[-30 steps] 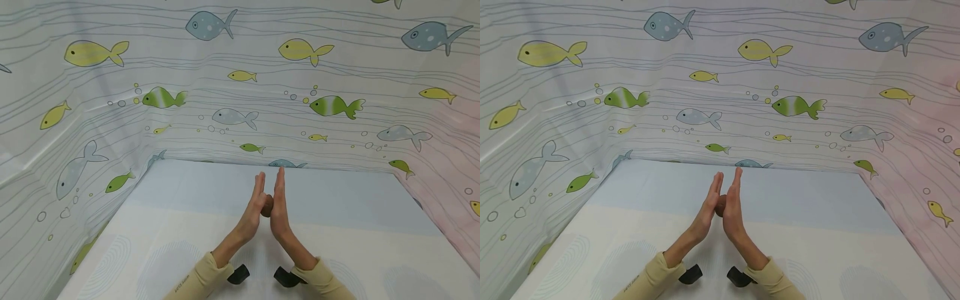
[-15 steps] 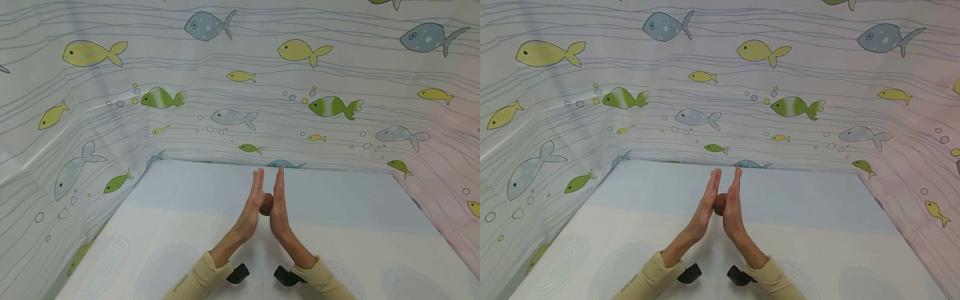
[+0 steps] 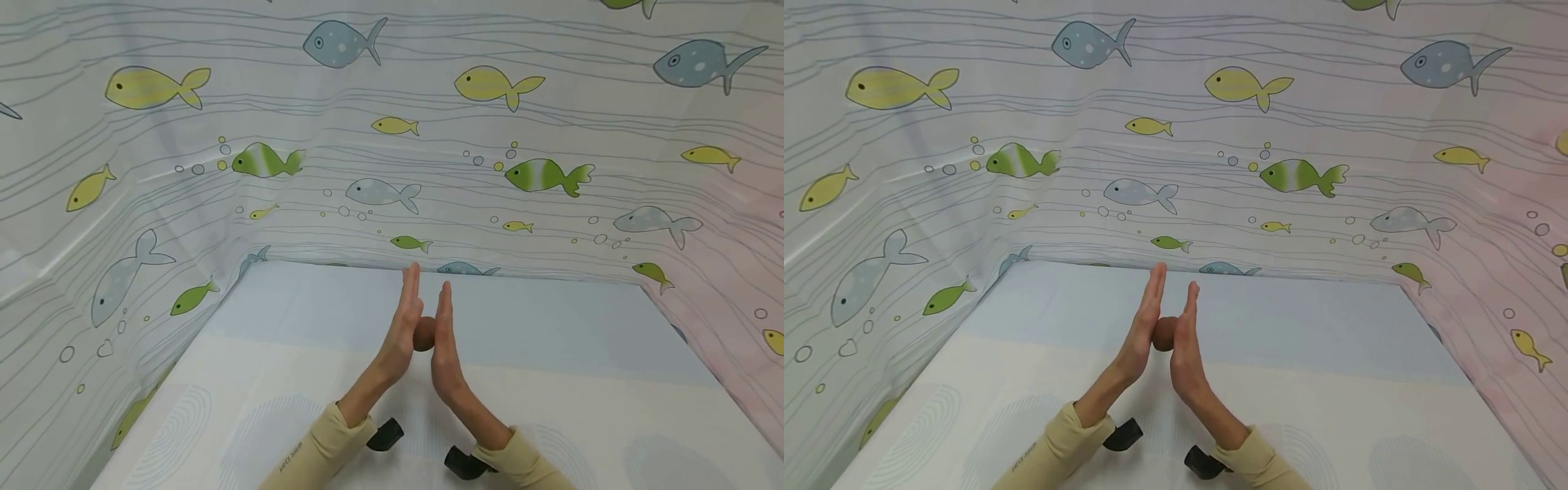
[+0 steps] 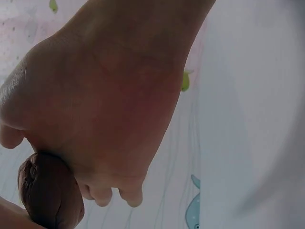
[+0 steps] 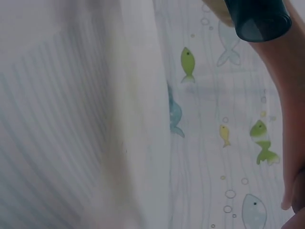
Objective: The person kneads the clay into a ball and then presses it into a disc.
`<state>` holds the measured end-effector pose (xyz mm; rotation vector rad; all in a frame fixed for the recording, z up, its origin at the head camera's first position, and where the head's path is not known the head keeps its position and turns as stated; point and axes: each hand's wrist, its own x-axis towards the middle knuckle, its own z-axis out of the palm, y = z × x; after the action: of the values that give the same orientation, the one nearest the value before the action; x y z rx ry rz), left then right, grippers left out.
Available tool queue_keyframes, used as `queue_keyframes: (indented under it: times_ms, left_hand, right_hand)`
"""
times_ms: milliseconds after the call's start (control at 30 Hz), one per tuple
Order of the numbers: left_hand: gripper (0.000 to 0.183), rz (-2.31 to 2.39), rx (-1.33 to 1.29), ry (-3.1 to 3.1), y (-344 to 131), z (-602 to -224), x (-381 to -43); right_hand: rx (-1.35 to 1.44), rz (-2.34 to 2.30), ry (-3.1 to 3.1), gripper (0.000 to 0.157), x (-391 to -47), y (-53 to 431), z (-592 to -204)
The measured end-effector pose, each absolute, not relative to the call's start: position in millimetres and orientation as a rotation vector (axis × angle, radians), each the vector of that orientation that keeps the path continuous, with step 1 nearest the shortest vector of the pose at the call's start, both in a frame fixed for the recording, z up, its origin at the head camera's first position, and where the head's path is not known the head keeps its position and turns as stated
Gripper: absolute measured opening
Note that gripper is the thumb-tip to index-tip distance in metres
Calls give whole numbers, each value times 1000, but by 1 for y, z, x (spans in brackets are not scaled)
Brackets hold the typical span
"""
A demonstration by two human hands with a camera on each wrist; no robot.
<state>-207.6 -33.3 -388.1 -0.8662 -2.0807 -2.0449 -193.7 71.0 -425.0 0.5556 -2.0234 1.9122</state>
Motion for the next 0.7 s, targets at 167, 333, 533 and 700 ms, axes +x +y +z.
queue_keyframes:
  times_ms: [167, 333, 533, 700]
  left_hand:
    - [70, -2044, -855, -2085, -36, -387, -211]
    - [70, -2037, -832, -2082, -39, -388, -215]
    - [70, -2058, -822, -2082, -40, -392, -219]
    - [70, -2112, -843, -2082, -37, -399, -221]
  right_hand:
    - [575, 1964, -2015, 57, -188, 67, -428]
    - [601, 1993, -2024, 57, -181, 62, -430]
    - [628, 1977, -2030, 57, -174, 59, -427]
    - [637, 1960, -1997, 60, -172, 59, -420]
